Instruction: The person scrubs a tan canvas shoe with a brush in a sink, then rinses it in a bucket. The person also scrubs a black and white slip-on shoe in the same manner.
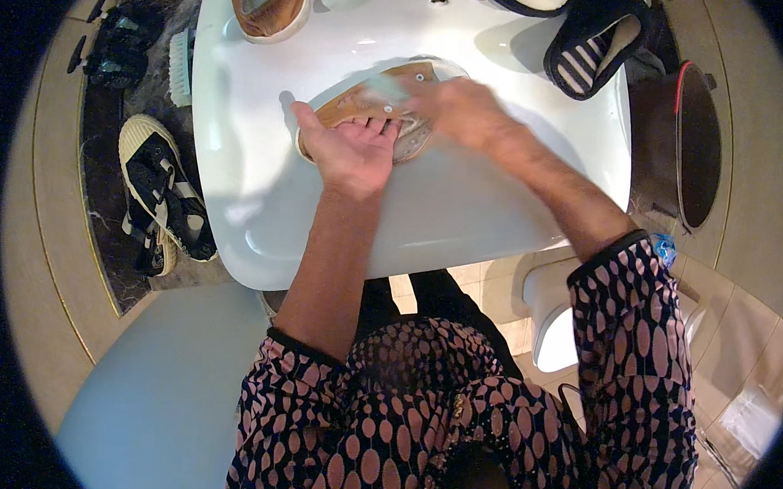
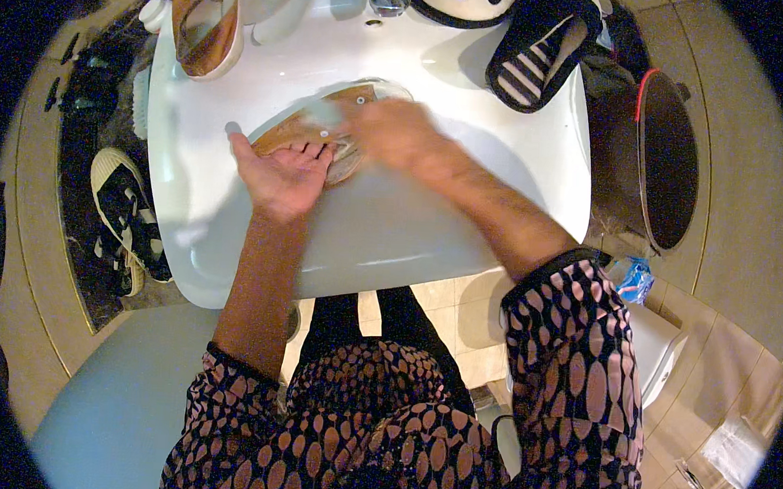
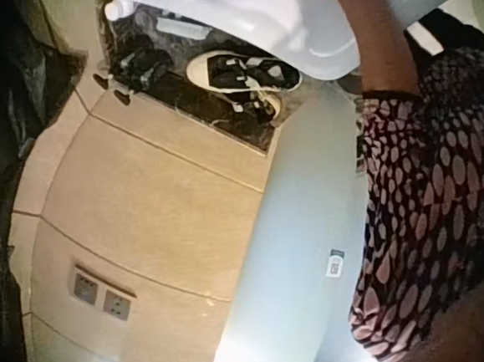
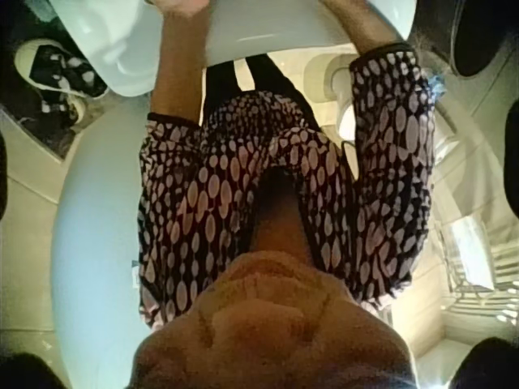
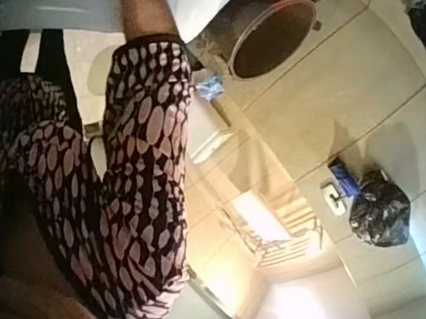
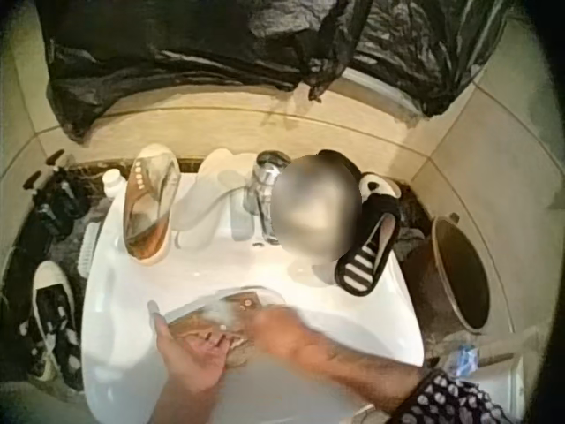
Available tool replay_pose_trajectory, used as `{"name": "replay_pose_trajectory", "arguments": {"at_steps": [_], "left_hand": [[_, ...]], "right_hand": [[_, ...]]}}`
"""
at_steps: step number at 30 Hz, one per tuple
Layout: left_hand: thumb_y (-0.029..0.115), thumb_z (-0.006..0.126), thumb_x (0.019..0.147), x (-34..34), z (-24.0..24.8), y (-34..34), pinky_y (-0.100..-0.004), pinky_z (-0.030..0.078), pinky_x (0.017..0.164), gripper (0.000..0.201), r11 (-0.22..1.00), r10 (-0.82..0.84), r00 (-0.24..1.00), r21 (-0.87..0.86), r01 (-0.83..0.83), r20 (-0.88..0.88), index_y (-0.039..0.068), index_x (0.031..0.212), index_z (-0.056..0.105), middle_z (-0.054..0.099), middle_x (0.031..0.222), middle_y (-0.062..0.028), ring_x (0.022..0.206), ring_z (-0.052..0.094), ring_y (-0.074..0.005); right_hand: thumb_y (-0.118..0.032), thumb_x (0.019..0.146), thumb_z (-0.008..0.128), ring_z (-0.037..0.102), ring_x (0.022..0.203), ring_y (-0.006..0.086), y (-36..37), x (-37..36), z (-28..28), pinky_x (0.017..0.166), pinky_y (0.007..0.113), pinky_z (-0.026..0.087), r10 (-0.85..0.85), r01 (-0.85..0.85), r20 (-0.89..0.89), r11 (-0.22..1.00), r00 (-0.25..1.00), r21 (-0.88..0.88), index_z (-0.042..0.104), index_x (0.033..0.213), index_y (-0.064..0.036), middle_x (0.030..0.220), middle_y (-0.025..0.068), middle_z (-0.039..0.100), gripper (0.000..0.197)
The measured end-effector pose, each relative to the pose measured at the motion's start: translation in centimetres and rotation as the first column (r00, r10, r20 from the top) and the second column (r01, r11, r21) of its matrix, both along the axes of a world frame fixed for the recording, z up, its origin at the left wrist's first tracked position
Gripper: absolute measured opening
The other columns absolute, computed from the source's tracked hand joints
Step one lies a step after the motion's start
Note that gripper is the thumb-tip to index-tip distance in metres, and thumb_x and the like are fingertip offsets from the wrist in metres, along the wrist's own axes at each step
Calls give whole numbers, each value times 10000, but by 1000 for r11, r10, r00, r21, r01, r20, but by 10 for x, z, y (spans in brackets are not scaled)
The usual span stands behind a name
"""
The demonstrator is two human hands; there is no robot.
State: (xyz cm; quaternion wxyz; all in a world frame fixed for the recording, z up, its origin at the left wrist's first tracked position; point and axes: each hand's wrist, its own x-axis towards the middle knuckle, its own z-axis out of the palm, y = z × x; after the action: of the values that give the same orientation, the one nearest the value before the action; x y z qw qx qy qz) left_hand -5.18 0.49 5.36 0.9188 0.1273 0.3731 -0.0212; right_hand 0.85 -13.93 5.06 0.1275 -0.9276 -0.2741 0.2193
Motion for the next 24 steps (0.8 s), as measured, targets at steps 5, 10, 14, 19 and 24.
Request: {"name": "replay_pose_trajectory", "arguments": {"at_steps": [5,10,14,19,24], "left_hand": [[711,363,792,0,-8,-3,-445,98,1095,946,999,-46,994,14,45,101,-28,1355,178,246,1404,-181,1324,198,-313],[723,346,787,2,-4,-4,-450,93,1098,961,1000,-14,999,26,13,39,-44,1345,197,227,1415,-187,1330,182,-311],[736,352,772,-1,-7,-2,-448,78,1099,994,998,-61,986,30,57,153,-57,1346,182,208,1422,-189,1341,152,-314],[742,329,775,4,-4,-3,-448,63,1099,998,998,-56,998,3,56,7,-61,1350,184,196,1430,-194,1347,136,-321],[730,319,789,2,-8,-5,-440,62,1099,985,999,-49,992,21,47,113,-69,1348,181,198,1430,-200,1346,142,-321]], "right_hand": [[-333,918,404,625,779,315,-8,8,15,759,418,488,-56,50,-83,996,995,-75,478,1278,-204,877,140,647,390],[-349,866,466,626,855,324,17,-6,5,732,465,497,54,-65,97,991,994,117,520,1181,-154,946,138,644,374],[-311,918,411,620,839,278,-21,24,16,745,397,496,-5,23,69,964,998,-265,548,1201,-141,979,145,635,357],[-302,903,433,611,902,274,26,10,-1,784,389,485,292,-287,117,956,949,-52,544,1206,-140,1027,110,631,361],[-341,911,409,628,840,298,-40,41,-3,800,385,479,-72,104,145,968,987,-228,514,1228,-152,881,123,661,383]]}}
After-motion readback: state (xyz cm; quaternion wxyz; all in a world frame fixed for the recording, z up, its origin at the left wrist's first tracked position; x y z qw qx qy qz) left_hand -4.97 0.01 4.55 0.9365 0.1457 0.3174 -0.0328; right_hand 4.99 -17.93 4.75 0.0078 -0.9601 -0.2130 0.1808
